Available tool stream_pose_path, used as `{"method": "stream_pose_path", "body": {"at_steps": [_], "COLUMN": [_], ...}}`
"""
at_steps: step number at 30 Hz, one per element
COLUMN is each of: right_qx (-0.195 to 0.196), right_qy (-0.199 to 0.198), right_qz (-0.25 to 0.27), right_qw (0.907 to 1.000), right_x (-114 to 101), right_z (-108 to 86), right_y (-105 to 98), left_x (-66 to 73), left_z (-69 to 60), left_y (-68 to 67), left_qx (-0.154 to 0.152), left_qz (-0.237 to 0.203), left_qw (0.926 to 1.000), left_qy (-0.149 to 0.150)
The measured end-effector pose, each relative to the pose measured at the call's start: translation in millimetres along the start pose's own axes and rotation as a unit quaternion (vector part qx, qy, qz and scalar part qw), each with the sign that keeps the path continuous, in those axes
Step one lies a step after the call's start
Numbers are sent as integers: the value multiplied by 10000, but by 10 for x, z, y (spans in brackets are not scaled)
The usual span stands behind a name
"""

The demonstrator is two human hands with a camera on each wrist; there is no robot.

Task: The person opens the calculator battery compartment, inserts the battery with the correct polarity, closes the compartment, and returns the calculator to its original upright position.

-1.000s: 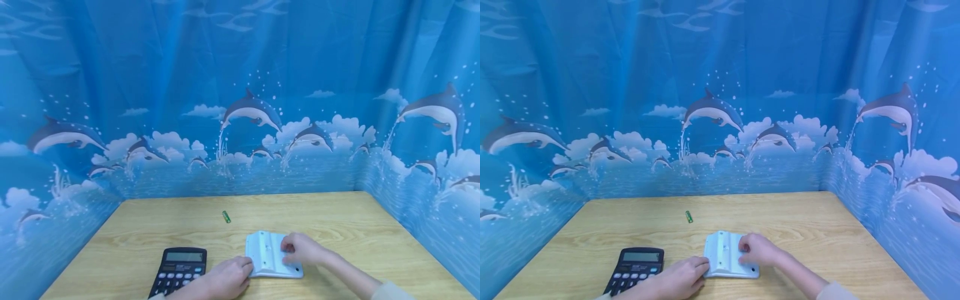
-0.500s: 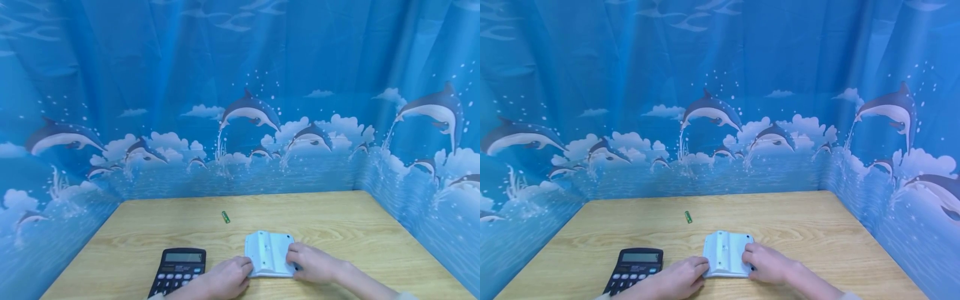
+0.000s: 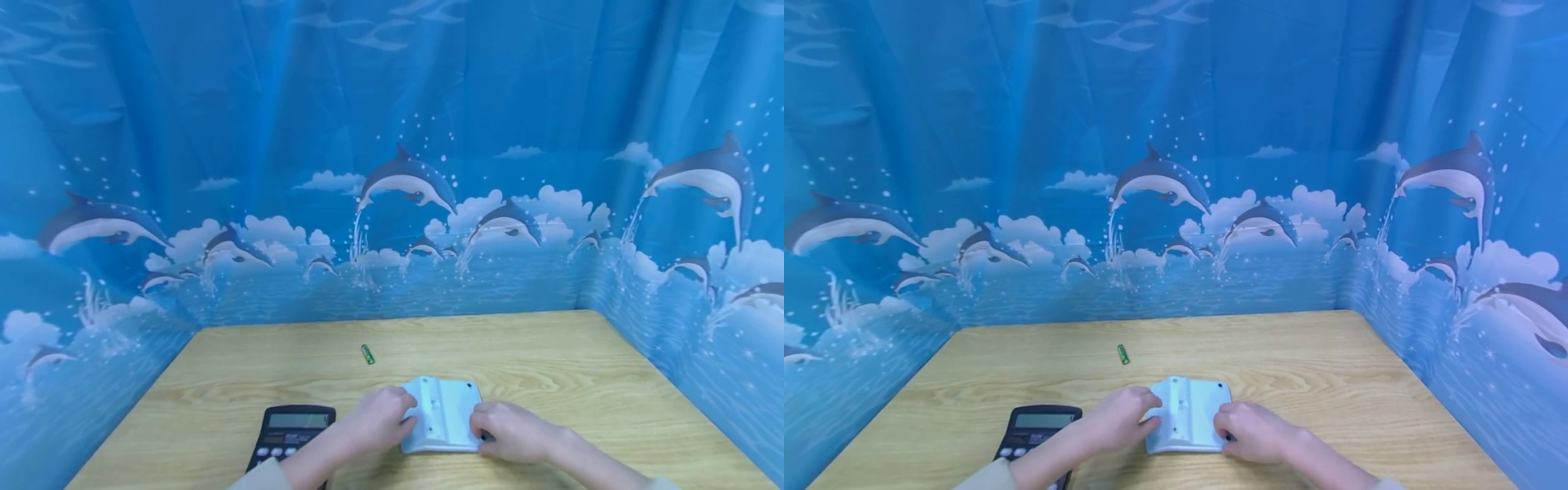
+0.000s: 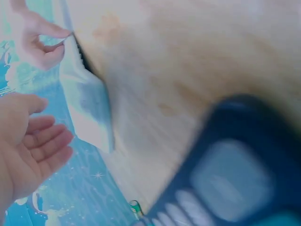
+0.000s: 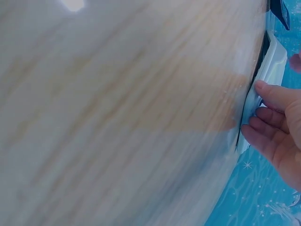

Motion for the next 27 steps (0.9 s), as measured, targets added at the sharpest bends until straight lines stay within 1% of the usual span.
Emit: {"method": "stream_pose_path", "body": {"at_steps": [2, 3, 4, 5, 6, 8, 9, 11, 12, 14, 16, 17, 21, 23, 26, 27], "right_qx": [-80, -117, -149, -178, -210, -282, -307, -355, -370, -370, -345, -328, -276, -266, -148, -82], "right_qy": [115, 171, 217, 265, 310, 412, 446, 506, 529, 539, 517, 496, 413, 409, 281, 194], "right_qz": [40, 54, 58, 69, 75, 126, 146, 196, 218, 241, 268, 281, 318, 324, 188, 123], "right_qw": [9999, 9998, 9996, 9995, 9993, 9987, 9984, 9979, 9977, 9976, 9977, 9978, 9983, 9983, 9993, 9997], "right_x": [17, 24, 30, 35, 41, 53, 58, 67, 73, 78, 80, 78, 67, 67, 40, 21], "right_z": [7, 12, 16, 19, 21, 27, 30, 31, 32, 29, 26, 25, 25, 24, 24, 27], "right_y": [9, 11, 14, 16, 19, 25, 27, 35, 38, 42, 41, 38, 27, 24, 9, -1], "left_x": [-79, -123, -165, -208, -251, -321, -348, -384, -391, -387, -377, -374, -356, -331, -266, -244], "left_z": [62, 84, 99, 106, 106, 101, 98, 104, 113, 150, 198, 215, 280, 303, 341, 347], "left_y": [-11, -1, 20, 48, 78, 135, 164, 205, 225, 257, 278, 291, 294, 289, 246, 237], "left_qx": [-1, -51, -120, -187, -249, -323, -338, -314, -319, -299, -270, -290, -303, -363, -342, -335], "left_qz": [-378, -615, -859, -1130, -1403, -1739, -1903, -2097, -2161, -2178, -2139, -2165, -2071, -1972, -1538, -1408], "left_qw": [9976, 9941, 9890, 9818, 9728, 9559, 9473, 9347, 9305, 9287, 9301, 9286, 9307, 9347, 9521, 9566], "left_qy": [-574, -891, -1195, -1512, -1827, -2344, -2556, -2853, -2941, -2988, -2973, -3001, -2999, -2934, -2620, -2530]}}
Point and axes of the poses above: each hand's wrist, its own z-axis towards the middle knuckle, its own y-axis out of the palm, x = y × z, the point moved 10 cm from there along z, towards the middle knuckle, and after that the axes turned 3 degrees about z, right-handed, at the moved point
